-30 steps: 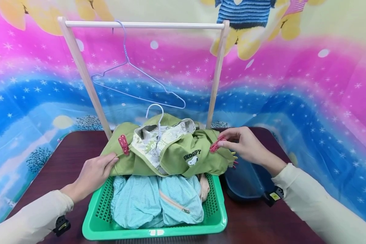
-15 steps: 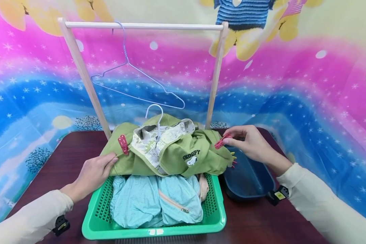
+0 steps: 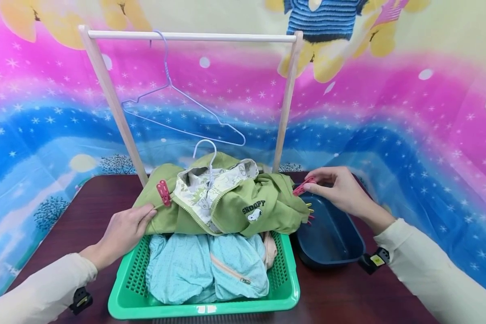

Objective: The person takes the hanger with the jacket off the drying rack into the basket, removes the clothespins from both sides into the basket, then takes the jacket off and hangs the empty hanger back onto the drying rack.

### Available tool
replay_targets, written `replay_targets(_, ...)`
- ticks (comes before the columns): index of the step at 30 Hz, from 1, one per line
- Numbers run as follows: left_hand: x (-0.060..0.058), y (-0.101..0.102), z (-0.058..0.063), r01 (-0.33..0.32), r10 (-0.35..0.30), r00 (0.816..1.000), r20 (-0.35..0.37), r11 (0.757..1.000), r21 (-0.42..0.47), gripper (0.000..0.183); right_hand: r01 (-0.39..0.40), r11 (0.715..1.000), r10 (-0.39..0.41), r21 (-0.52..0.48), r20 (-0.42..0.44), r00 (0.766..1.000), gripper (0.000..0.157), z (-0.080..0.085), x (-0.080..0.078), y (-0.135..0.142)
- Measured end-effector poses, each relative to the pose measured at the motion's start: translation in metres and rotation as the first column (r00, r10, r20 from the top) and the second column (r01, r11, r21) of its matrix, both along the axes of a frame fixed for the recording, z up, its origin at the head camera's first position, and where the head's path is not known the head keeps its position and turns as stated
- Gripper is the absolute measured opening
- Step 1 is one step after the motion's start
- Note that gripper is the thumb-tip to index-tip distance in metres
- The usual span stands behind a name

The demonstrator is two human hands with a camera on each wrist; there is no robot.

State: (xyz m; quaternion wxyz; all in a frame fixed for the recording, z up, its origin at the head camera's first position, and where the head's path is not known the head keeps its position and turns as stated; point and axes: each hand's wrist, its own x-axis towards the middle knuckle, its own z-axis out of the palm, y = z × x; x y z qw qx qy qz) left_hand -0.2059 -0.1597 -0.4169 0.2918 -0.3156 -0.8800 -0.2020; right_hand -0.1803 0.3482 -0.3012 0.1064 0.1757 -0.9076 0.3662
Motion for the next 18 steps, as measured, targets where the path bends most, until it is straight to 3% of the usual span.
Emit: replay_targets(18, 0.0, 0.0, -0.002, -0.009, 0.009, 1.0, -0.002, 1.0, 0.001, 0.029, -0.031, 0.999, 0.031, 0.011, 0.05, 0.998, 0.023, -0.016, -0.009, 0.023)
